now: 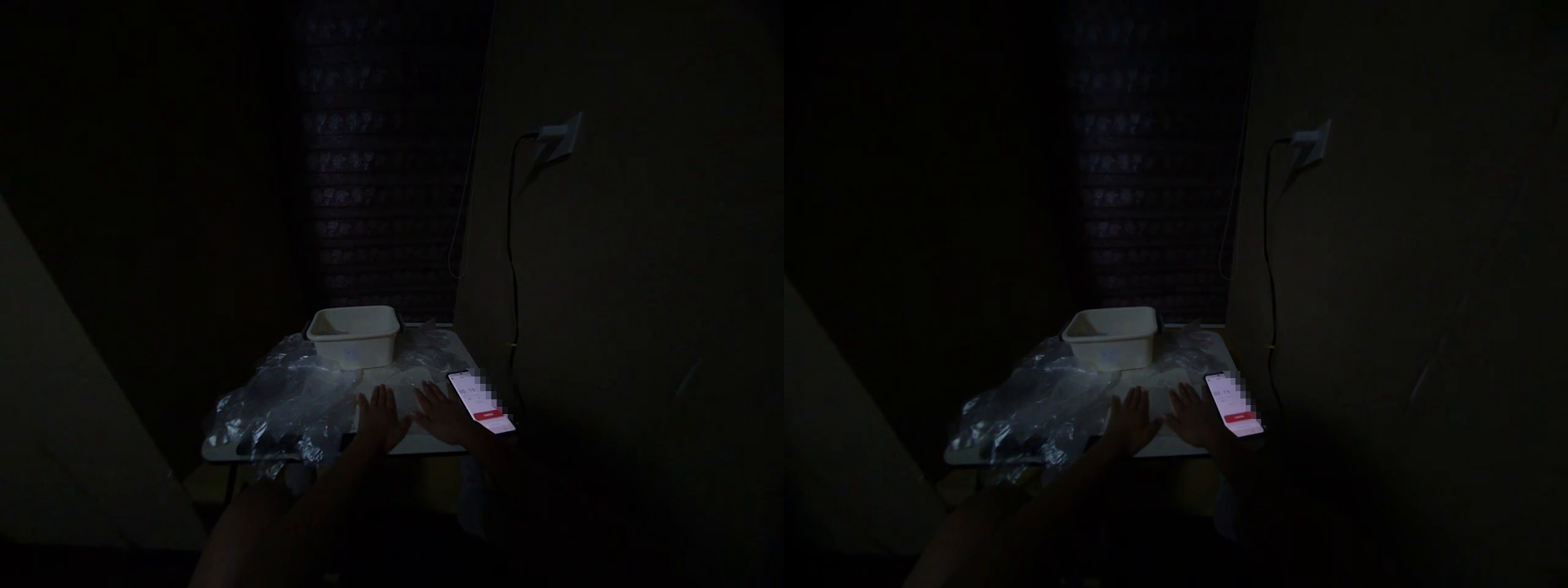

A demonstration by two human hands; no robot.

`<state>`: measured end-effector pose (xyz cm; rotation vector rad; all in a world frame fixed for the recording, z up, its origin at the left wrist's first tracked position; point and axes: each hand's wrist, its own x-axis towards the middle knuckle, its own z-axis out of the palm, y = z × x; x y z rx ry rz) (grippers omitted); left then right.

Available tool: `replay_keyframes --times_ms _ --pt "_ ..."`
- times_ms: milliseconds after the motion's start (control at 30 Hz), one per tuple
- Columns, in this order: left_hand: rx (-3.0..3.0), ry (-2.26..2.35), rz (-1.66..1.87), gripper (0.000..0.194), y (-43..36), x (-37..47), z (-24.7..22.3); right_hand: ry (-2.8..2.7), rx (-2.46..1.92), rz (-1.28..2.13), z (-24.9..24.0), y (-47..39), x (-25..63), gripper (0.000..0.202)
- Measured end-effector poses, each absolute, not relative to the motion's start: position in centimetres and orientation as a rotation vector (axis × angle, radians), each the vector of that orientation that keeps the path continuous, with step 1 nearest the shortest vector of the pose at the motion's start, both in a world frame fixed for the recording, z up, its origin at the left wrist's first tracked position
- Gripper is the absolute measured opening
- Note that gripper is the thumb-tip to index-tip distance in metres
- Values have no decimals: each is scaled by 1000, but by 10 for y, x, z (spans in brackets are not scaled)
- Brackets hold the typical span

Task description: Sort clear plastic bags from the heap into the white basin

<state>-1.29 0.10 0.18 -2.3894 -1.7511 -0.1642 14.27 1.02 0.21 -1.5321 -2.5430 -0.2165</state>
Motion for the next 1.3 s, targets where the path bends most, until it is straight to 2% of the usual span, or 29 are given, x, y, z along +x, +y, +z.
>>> replay_keyframes --times_ms 133,267,367,533,800,1033,1300 --pt "-2346 -1766 -242 66 -1 -13 4 -2501 -1547 -228 4 9 145 53" --pt "-2434 -1471 -334 45 -9 -8 19 -2446 -1522 -303 15 9 150 48" --pt "-2609 -1174 -219 26 -19 -5 34 -2406 -1520 -332 27 9 154 45" --pt "-2626 -978 -68 13 -30 -11 45 -2388 -1553 -315 39 8 158 44" --pt "-2578 -905 -17 10 -26 -6 30 -2374 -1558 -349 42 8 153 44" --pt "-2623 -974 -10 10 -25 -5 35 -2362 -1578 -341 36 12 159 43" --pt "-2644 -972 -32 10 -23 -1 34 -2335 -1553 -222 37 10 156 42"
